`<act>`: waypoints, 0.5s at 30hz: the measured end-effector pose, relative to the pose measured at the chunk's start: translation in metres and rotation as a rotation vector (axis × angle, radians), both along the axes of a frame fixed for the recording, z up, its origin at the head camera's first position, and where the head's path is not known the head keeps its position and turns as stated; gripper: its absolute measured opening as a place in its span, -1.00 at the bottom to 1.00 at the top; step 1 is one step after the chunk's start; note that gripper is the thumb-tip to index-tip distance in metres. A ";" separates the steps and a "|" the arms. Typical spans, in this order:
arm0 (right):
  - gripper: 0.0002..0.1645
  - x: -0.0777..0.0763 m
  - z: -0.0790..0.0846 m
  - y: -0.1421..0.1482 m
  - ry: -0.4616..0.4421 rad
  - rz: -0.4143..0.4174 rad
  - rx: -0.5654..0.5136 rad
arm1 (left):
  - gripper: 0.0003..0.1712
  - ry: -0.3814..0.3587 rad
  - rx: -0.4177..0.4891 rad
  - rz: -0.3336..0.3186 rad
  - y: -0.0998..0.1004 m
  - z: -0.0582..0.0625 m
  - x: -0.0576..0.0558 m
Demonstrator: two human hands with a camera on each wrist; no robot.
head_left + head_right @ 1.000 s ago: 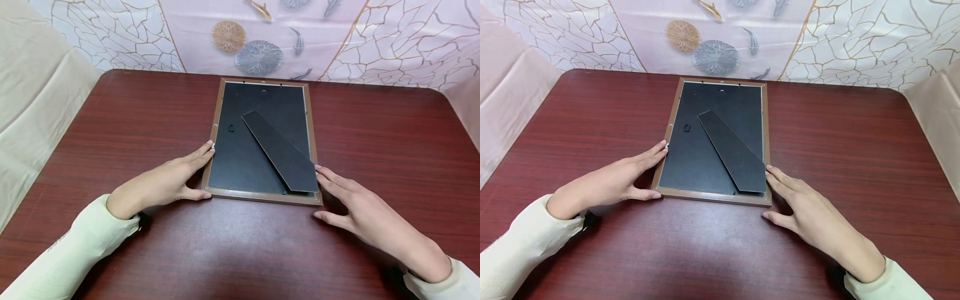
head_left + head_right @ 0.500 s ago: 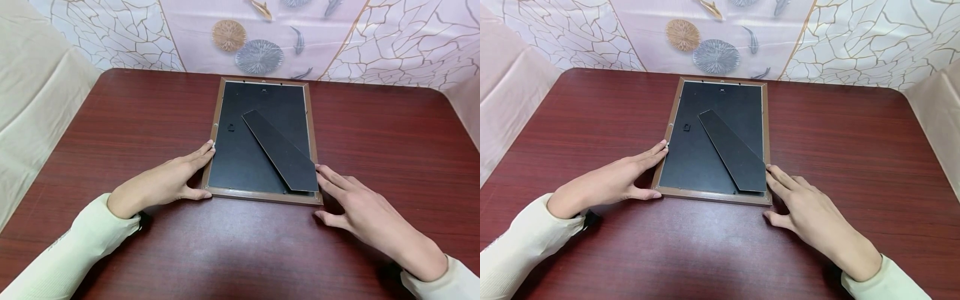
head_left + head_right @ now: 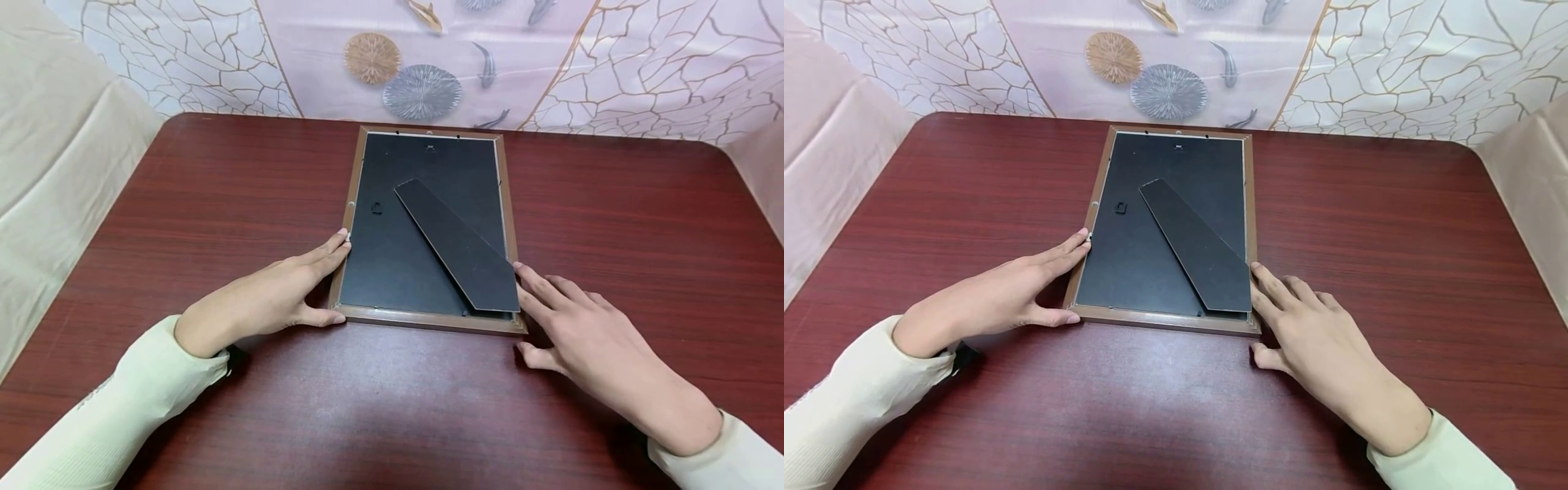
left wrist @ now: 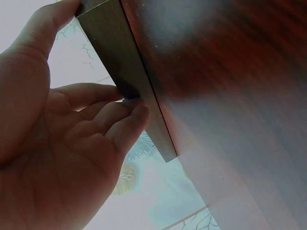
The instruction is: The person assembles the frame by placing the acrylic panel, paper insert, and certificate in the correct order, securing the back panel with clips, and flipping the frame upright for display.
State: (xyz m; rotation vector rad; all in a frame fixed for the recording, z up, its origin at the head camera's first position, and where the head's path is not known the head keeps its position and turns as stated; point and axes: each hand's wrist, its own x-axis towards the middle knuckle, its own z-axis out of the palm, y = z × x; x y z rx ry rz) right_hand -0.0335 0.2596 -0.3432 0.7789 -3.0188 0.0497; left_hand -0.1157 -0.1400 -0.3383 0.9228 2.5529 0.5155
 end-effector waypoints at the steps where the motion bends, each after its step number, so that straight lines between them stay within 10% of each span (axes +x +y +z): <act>1: -0.03 0.000 0.000 0.000 -0.002 0.001 -0.001 | 0.16 -0.002 0.000 0.001 0.000 0.000 0.000; 15: 0.10 -0.019 0.005 0.029 -0.191 0.117 -0.160 | 0.16 -0.012 0.000 0.003 0.000 0.002 0.000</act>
